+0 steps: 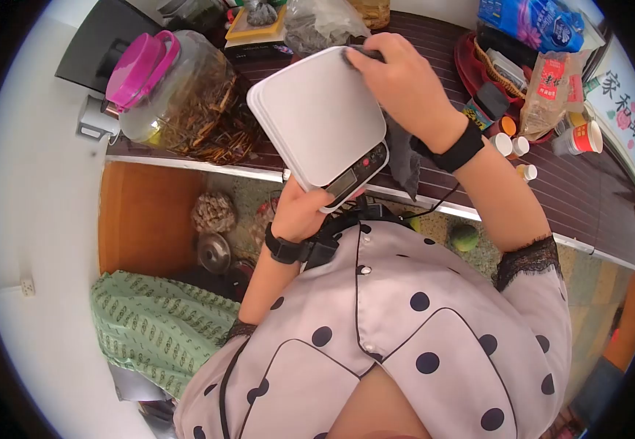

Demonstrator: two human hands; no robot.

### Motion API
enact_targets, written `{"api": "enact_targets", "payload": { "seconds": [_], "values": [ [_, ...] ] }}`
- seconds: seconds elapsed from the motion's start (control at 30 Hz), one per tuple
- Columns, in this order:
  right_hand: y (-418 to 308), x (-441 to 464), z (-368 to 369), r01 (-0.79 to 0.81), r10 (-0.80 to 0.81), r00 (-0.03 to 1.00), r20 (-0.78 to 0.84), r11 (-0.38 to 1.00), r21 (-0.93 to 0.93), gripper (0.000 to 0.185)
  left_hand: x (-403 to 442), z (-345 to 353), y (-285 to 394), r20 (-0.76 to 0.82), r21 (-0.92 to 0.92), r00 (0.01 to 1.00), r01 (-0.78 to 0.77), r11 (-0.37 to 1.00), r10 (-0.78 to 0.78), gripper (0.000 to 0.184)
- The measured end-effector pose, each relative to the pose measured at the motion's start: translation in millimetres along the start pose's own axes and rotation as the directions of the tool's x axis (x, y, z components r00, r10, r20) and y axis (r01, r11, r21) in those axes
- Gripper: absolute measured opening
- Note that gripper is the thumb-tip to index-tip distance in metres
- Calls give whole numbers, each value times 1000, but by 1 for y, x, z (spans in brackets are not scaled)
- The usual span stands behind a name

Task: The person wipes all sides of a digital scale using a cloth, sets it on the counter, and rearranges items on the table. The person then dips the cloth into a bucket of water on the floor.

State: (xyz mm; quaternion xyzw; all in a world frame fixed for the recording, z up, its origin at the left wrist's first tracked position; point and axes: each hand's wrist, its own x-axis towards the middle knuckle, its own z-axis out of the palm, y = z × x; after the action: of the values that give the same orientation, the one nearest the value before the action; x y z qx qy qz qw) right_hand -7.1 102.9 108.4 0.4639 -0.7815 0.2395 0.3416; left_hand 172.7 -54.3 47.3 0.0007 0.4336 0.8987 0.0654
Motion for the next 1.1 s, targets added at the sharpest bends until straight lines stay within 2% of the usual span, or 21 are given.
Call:
{"api": "enact_targets", "payload": {
  "seconds": [0.1, 0.2, 0.37, 0.43, 0.57, 0.63, 0.77, 0.83, 0.97, 1.03, 1.07, 1.1],
  "values": [
    [0, -18, -3, -25, 23, 999, 29, 997, 67, 27, -4, 8, 4, -72, -39, 997, -44, 998, 41, 65],
    [-17, -36, -11, -22, 12, 997, 76, 991, 130, 29, -3, 1, 7, -52, -99, 992, -117, 988, 113, 65],
    [-39, -58, -19, -70, 40, 991, 130, 970, 234, 35, -1, 6, 22, -85, -64, 983, -167, 984, 162, 66],
    [-37, -58, -21, -66, 44, 994, 100, 971, 231, 36, 0, 9, 19, -87, -155, 987, -150, 976, 138, 66],
    [-21, -48, -22, -67, 46, 991, 126, 983, 168, 35, 1, 8, 14, -73, -53, 991, -112, 992, 108, 70],
    [-17, -38, -21, -66, 49, 990, 129, 989, 130, 34, 1, 10, 12, -29, -120, 998, -57, 991, 53, 67],
    [-20, -32, -22, -29, 25, 999, 48, 996, 86, 34, -1, 13, 8, -23, -184, 998, -58, 981, 55, 67],
    [-28, -39, -24, -95, 78, 987, 143, 988, 118, 35, -3, 7, 10, -1, -100, 996, -91, 991, 91, 66],
    [-37, -58, -22, -103, 82, 991, 106, 971, 217, 32, -4, 14, 14, -101, -95, 978, -193, 977, 184, 66],
    [-34, -55, -22, -219, 206, 976, 73, 912, 346, 26, -5, 15, 16, -97, -85, 980, -184, 979, 175, 66],
    [-33, -51, -25, -318, 300, 947, 113, 840, 441, 18, -5, 15, 16, -98, -84, 980, -183, 979, 175, 66],
    [-30, -48, -29, -316, 299, 948, 111, 840, 441, 18, -4, 15, 16, -90, -84, 980, -185, 979, 177, 66]
  ]
}}
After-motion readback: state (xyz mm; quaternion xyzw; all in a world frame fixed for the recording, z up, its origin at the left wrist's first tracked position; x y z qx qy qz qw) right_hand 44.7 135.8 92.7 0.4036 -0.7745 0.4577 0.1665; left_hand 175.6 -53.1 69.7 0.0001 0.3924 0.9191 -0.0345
